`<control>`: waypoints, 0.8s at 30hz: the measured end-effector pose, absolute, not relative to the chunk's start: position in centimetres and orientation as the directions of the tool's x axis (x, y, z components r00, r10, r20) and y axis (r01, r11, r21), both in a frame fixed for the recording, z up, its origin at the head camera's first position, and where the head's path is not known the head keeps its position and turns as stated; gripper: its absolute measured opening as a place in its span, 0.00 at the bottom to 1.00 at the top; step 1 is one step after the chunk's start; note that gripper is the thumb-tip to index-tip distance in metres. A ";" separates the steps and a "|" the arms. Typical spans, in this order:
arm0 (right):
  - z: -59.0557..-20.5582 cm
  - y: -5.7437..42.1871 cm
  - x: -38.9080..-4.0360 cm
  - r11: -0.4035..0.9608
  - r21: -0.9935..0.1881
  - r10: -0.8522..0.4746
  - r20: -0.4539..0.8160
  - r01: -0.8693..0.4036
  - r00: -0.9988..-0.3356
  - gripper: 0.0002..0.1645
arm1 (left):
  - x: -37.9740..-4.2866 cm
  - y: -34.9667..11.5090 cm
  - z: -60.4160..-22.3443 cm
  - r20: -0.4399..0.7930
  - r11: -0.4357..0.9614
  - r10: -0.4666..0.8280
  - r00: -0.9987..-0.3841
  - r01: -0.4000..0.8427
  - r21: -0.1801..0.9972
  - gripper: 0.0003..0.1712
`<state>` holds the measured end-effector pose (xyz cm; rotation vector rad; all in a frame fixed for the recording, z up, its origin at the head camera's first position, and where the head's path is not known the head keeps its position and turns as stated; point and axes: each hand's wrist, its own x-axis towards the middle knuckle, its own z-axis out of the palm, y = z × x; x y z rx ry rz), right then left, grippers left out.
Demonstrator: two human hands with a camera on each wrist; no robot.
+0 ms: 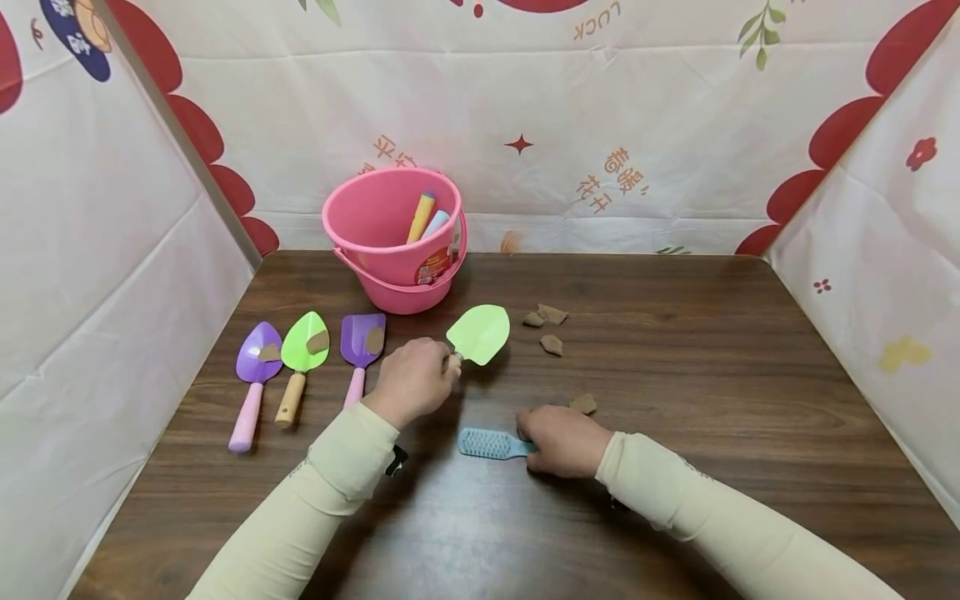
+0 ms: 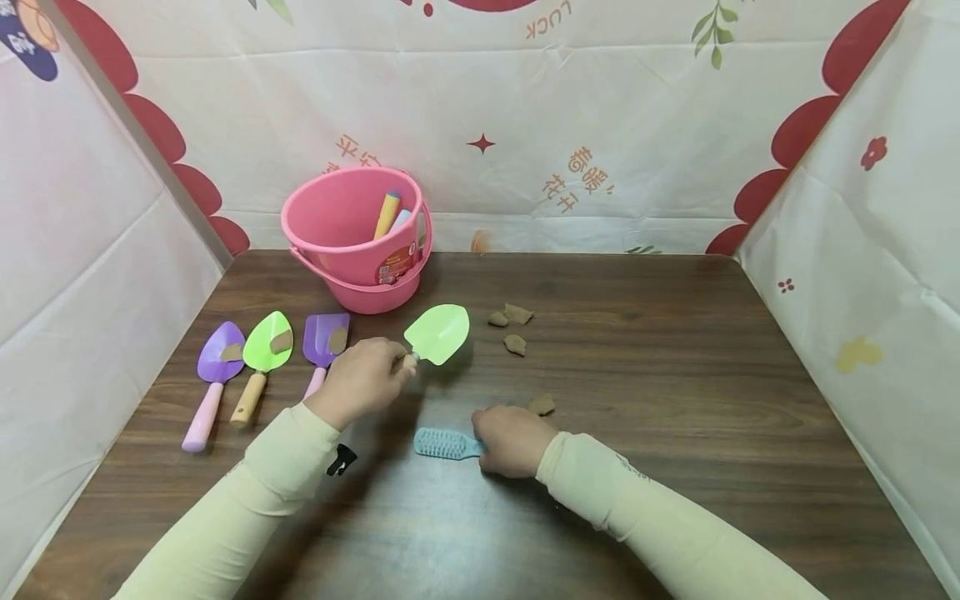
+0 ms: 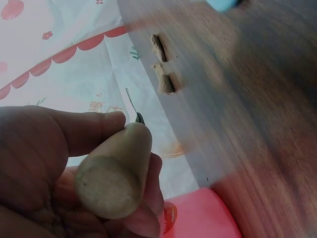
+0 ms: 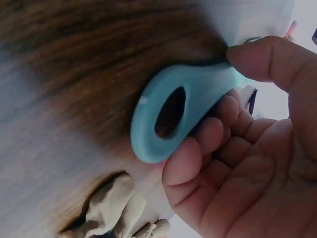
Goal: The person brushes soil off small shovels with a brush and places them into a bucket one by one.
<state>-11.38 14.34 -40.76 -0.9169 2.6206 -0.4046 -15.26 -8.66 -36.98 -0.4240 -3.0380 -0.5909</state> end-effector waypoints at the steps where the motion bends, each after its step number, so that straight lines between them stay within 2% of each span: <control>1: -40.8 14.4 -11.4 0.751 -0.368 -0.643 -0.214 -0.549 -0.735 0.15 | -15.4 -8.7 -36.9 0.067 0.892 0.261 -0.963 0.267 0.366 0.14; 8: -40.9 14.8 -11.6 0.705 -0.303 -0.700 -0.146 -0.642 -0.699 0.15 | -16.3 -9.3 -37.0 0.069 0.892 0.291 -0.954 0.296 0.342 0.12; 16: -38.1 16.8 -13.3 0.673 -0.371 -0.691 -0.006 -0.640 -0.723 0.17 | -17.4 -10.2 -35.7 0.027 0.898 0.355 -0.935 0.349 0.269 0.10; 21: -36.2 18.4 -14.4 0.663 -0.463 -0.641 0.055 -0.588 -0.766 0.10 | -17.4 -10.6 -35.7 -0.027 0.899 0.394 -0.919 0.379 0.220 0.09; 24: -35.4 19.0 -15.1 0.669 -0.473 -0.601 0.108 -0.573 -0.792 0.04 | -17.2 -10.7 -36.2 -0.023 0.895 0.411 -0.911 0.398 0.203 0.09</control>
